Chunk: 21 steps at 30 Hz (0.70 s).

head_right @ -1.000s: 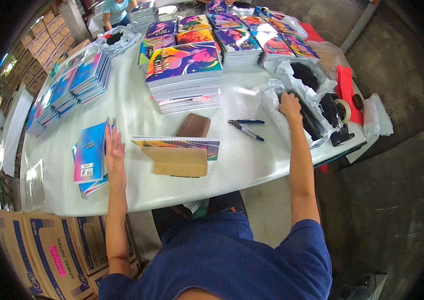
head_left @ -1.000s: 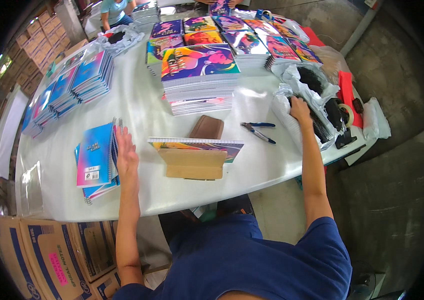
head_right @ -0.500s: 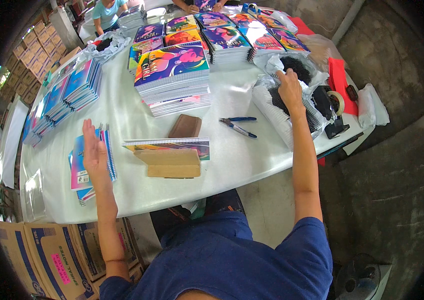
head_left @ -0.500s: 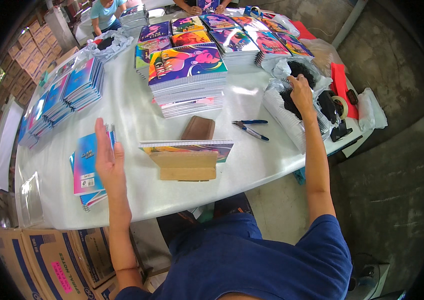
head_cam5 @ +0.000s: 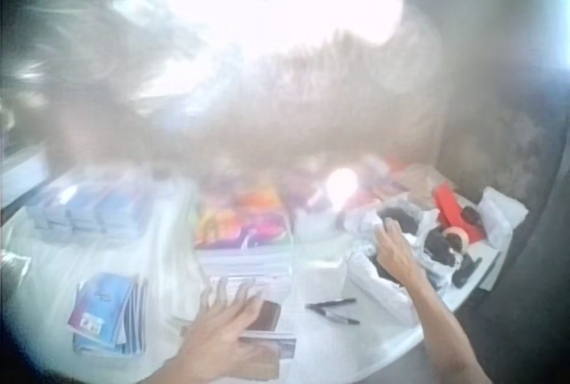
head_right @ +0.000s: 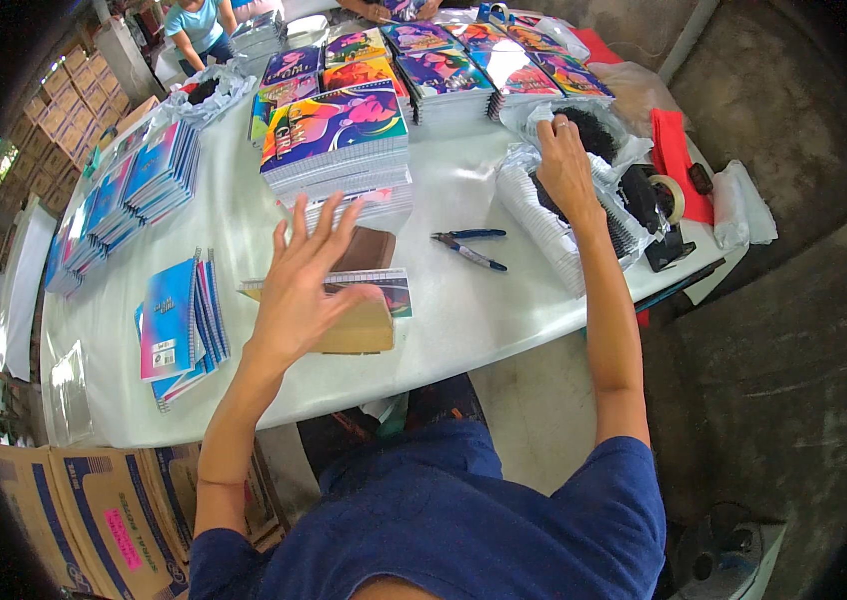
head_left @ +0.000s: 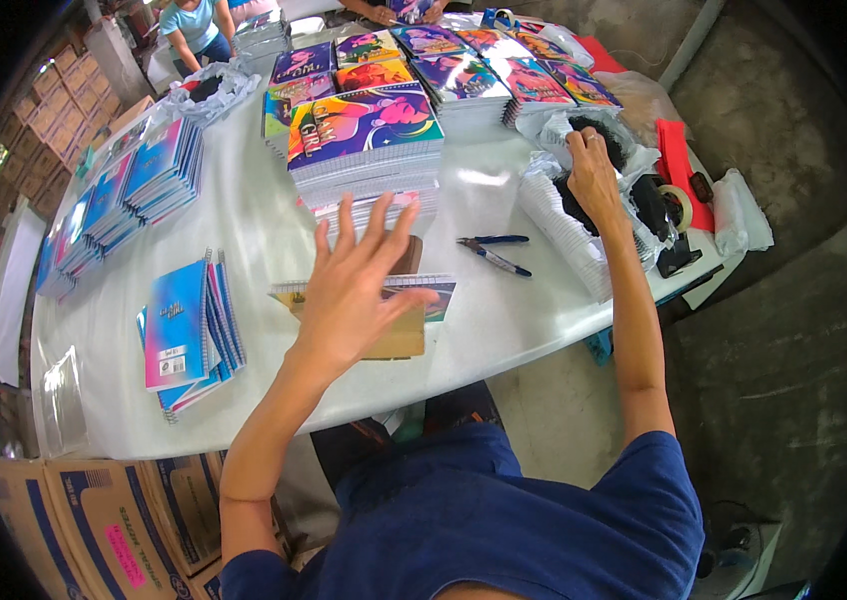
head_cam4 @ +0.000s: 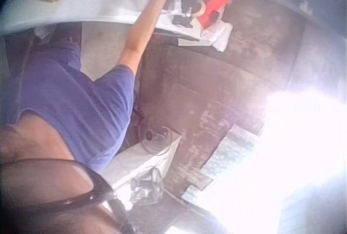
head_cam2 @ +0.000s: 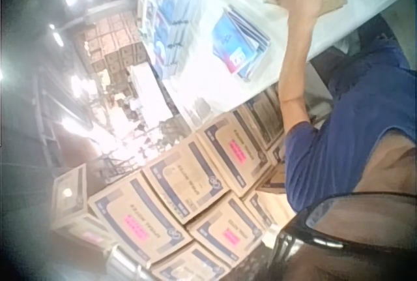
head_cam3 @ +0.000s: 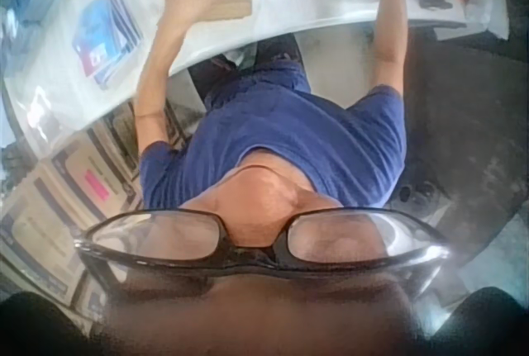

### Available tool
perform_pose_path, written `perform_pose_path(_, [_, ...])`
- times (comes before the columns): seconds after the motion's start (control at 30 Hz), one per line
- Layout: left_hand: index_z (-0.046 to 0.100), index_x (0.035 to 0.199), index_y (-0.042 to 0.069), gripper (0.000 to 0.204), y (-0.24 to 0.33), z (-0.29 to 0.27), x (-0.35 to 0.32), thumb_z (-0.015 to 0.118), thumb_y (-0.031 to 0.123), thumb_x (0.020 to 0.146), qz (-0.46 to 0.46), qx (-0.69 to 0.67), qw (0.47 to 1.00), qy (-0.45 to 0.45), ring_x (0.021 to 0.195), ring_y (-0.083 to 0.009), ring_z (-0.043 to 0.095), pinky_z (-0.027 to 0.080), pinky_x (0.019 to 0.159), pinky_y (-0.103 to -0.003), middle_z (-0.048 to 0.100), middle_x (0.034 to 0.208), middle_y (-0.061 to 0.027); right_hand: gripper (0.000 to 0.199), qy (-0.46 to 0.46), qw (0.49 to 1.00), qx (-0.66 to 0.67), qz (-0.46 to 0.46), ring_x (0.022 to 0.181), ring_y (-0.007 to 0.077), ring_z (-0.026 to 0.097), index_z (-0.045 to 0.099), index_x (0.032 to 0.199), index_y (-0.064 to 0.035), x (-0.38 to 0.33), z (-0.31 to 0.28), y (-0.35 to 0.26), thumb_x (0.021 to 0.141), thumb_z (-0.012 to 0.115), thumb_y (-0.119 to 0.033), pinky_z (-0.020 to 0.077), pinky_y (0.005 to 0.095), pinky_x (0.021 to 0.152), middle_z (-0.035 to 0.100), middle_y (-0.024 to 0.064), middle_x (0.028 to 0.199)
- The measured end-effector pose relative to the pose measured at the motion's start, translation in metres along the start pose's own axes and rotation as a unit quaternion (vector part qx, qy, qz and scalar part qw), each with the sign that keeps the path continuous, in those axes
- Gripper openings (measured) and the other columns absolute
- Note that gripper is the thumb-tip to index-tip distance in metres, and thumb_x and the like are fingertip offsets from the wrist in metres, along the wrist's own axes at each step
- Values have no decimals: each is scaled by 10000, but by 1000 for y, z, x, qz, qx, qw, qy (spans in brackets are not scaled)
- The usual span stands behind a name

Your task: The person binds spiral notebooks by inserting a wire coil through the punched holes of the notebook pages and covers using a small wooden jig, repeating this action for several notebooks.

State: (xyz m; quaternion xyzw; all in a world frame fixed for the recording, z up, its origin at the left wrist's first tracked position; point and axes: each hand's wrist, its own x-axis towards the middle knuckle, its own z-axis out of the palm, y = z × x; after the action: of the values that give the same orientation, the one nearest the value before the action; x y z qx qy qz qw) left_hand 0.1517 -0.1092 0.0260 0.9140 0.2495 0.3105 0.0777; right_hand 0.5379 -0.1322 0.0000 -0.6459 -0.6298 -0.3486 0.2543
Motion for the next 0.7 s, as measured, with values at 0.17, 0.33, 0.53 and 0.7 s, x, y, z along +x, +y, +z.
perform_pose_path(0.17, [492, 1379, 218, 598, -1, 18, 0, 637, 413, 832, 45, 117, 990, -62, 1323, -390, 387, 264, 1081, -577, 508, 1387, -67, 218, -89, 968, 234, -7, 818, 319, 590, 639, 1002, -20, 6, -62, -109, 794, 629, 42, 472, 389, 706, 585, 131, 890])
perform_pose_path(0.33, [557, 1305, 225, 439, -4, 25, -4, 593, 356, 887, 21, 53, 993, -107, 1203, -327, 539, 351, 1045, -536, 603, 1278, -4, 147, -229, 845, 467, 126, 717, 153, 538, 681, 965, -22, -22, -88, -160, 829, 664, 29, 432, 277, 626, 606, 71, 830])
perform_pose_path(0.53, [564, 1293, 236, 406, -3, 25, -4, 582, 337, 900, 15, 32, 994, -103, 1171, -321, 572, 422, 1000, -505, 592, 1296, -2, 90, -316, 749, 564, 145, 693, 113, 555, 670, 947, 7, -28, -81, -152, 884, 608, -8, 442, 281, 597, 616, 56, 788])
perform_pose_path(0.7, [563, 1295, 235, 414, -3, 26, -6, 586, 344, 896, 13, 29, 994, -101, 1162, -315, 579, 430, 997, -497, 584, 1308, 1, 146, -332, 700, 612, 162, 628, 93, 483, 655, 963, 14, -22, -80, -153, 943, 571, -103, 386, 245, 554, 549, 21, 719])
